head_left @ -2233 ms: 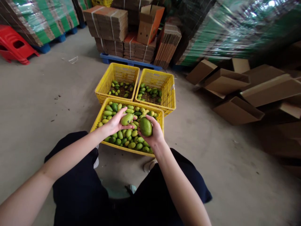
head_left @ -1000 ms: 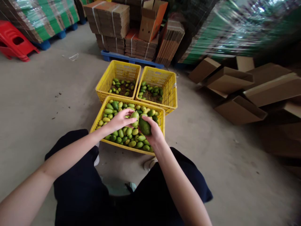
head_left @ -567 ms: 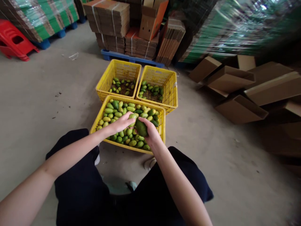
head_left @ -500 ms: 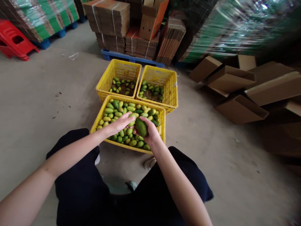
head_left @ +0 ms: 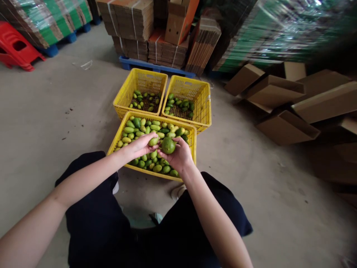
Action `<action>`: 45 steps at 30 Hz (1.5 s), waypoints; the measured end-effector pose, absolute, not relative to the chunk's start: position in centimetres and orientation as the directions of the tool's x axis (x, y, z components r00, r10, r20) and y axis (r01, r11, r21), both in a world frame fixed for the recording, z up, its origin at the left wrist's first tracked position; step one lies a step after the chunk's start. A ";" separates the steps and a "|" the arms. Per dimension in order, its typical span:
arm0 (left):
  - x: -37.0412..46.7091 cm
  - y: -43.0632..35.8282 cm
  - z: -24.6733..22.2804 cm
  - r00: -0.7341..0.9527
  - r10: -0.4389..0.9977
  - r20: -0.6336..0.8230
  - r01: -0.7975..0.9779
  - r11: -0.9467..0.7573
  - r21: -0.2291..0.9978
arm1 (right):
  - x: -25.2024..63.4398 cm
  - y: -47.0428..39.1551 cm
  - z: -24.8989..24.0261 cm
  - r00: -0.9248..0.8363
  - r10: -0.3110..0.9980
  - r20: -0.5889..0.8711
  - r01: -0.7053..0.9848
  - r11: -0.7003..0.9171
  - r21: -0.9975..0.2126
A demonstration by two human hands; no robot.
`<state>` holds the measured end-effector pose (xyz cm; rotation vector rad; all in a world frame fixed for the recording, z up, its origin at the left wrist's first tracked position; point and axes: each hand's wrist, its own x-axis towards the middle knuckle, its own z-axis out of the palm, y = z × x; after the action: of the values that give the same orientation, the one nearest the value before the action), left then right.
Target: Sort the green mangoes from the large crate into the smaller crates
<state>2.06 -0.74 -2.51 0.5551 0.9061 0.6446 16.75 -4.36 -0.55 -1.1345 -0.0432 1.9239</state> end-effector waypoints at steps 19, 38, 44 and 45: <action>2.0 -0.5 -0.7 0.422 0.585 -0.692 -0.294 0.811 0.506 | 16.7 -3.7 -1.6 -0.170 0.649 -0.742 -0.647 -0.642 -0.413; 1.1 -0.9 -0.6 0.268 0.963 0.025 0.029 -0.034 0.999 | 17.4 -4.1 -1.6 0.216 0.924 -0.316 -0.307 -0.243 -0.920; 0.0 -0.8 -0.4 0.300 0.904 0.305 0.332 -0.398 0.855 | 18.1 -4.5 -2.5 0.199 0.918 0.343 0.443 0.228 -0.867; -0.1 -0.8 -0.5 0.315 0.889 0.333 0.346 -0.434 0.832 | 18.1 -4.6 -2.6 0.179 0.896 0.408 0.520 0.266 -0.812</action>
<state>-0.08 -0.84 -0.51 1.9368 1.0901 1.0733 18.14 -4.56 -2.60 -1.3914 -1.4796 0.4467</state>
